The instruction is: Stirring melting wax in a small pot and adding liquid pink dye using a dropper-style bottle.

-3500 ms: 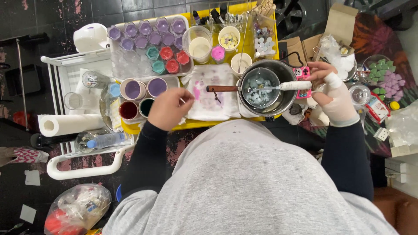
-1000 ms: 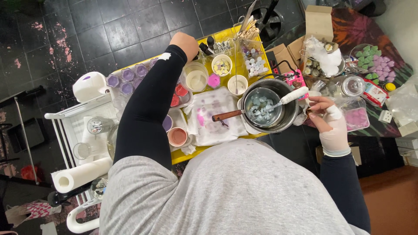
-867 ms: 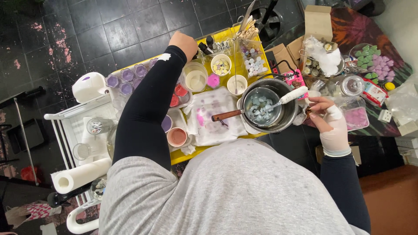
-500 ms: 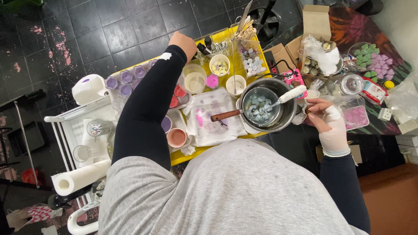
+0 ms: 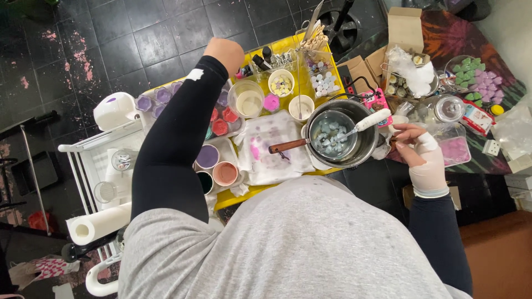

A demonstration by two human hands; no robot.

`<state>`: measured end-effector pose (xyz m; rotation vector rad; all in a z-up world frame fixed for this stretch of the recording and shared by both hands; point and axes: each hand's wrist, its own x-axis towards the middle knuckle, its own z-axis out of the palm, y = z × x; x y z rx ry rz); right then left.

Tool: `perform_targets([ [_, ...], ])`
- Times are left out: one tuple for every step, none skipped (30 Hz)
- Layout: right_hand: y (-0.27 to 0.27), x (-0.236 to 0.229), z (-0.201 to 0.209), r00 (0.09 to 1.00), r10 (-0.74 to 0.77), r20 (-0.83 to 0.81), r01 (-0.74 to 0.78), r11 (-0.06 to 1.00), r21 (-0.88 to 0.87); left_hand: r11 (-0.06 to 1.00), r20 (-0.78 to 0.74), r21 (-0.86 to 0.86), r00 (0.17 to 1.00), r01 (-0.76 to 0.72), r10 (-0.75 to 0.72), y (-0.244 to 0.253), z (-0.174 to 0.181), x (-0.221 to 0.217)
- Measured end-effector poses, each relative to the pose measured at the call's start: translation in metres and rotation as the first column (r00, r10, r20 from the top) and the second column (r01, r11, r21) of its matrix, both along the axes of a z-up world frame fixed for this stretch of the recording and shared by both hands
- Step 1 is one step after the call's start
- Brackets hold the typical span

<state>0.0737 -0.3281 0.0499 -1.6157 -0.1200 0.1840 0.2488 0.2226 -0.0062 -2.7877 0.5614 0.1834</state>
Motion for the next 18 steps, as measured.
perform_targets([
  [-0.001,0.001,0.0,1.0,0.001,0.0,-0.001,1.0,0.001,1.0,0.0,0.001,1.0,-0.001,0.001,0.002,0.006,-0.003],
  [-0.003,0.002,-0.001,1.0,0.002,0.013,-0.002,1.0,-0.004,1.0,0.003,0.005,1.0,-0.031,0.031,0.004,0.013,-0.006],
  [-0.005,0.003,-0.001,1.0,0.003,0.026,-0.003,1.0,-0.009,0.998,0.006,0.009,0.998,-0.06,0.06,0.006,0.018,-0.01],
  [-0.004,0.004,0.0,1.0,0.003,0.024,-0.003,1.0,-0.008,0.998,0.004,0.01,0.998,-0.06,0.06,0.009,0.025,-0.014],
  [-0.005,0.004,0.001,1.0,0.004,0.03,-0.004,1.0,-0.014,0.998,0.045,-0.013,0.997,-0.06,0.061,0.01,0.032,-0.018],
  [-0.005,0.005,0.002,0.999,0.005,0.037,-0.004,1.0,-0.02,0.998,0.086,-0.035,0.994,-0.059,0.062,0.011,0.039,-0.021],
  [-0.005,0.006,0.003,0.999,0.003,0.037,-0.003,1.0,-0.022,0.998,0.086,-0.037,0.994,-0.058,0.061,0.009,0.052,-0.028],
  [-0.005,0.006,0.004,0.999,0.003,0.044,-0.002,1.0,-0.018,0.996,0.069,-0.067,0.995,-0.062,0.067,0.008,0.064,-0.034],
  [-0.005,0.007,0.006,0.999,0.004,0.051,-0.004,1.0,-0.015,0.993,0.052,-0.098,0.996,-0.069,0.074,0.006,0.077,-0.041],
  [-0.005,0.006,0.007,0.999,0.004,0.052,-0.003,1.0,-0.017,0.993,0.052,-0.1,0.996,-0.068,0.074,0.002,0.09,-0.049],
  [-0.004,0.007,0.008,0.995,-0.017,0.098,0.02,0.999,-0.028,0.977,0.084,-0.214,0.996,-0.015,0.033,-0.002,0.104,-0.056],
  [-0.003,0.007,0.01,0.989,-0.037,0.144,0.043,0.998,-0.038,0.946,0.12,-0.323,0.993,0.043,-0.004,-0.005,0.118,-0.063],
  [-0.001,0.007,0.012,0.989,-0.036,0.143,0.042,0.998,-0.039,0.945,0.12,-0.323,0.993,0.042,-0.003,-0.015,0.137,-0.074],
  [0.0,0.007,0.015,0.986,-0.08,0.148,0.076,0.997,0.031,0.92,0.105,-0.389,0.994,0.039,0.003,-0.025,0.156,-0.085],
  [0.002,0.006,0.017,0.98,-0.126,0.153,0.111,0.988,0.103,0.891,0.093,-0.452,0.996,0.038,0.005,-0.036,0.175,-0.095],
  [0.013,0.003,0.031,0.98,-0.128,0.155,0.112,0.988,0.104,0.891,0.095,-0.451,0.995,0.04,0.003,-0.048,0.192,-0.106],
  [0.023,0.0,0.046,0.991,-0.096,0.093,0.081,0.985,0.156,0.856,0.134,-0.496,0.987,0.143,-0.087,-0.06,0.209,-0.117],
  [0.032,-0.004,0.06,0.998,-0.061,0.034,0.052,0.977,0.209,0.809,0.178,-0.535,0.968,0.244,-0.174,-0.073,0.225,-0.128],
])
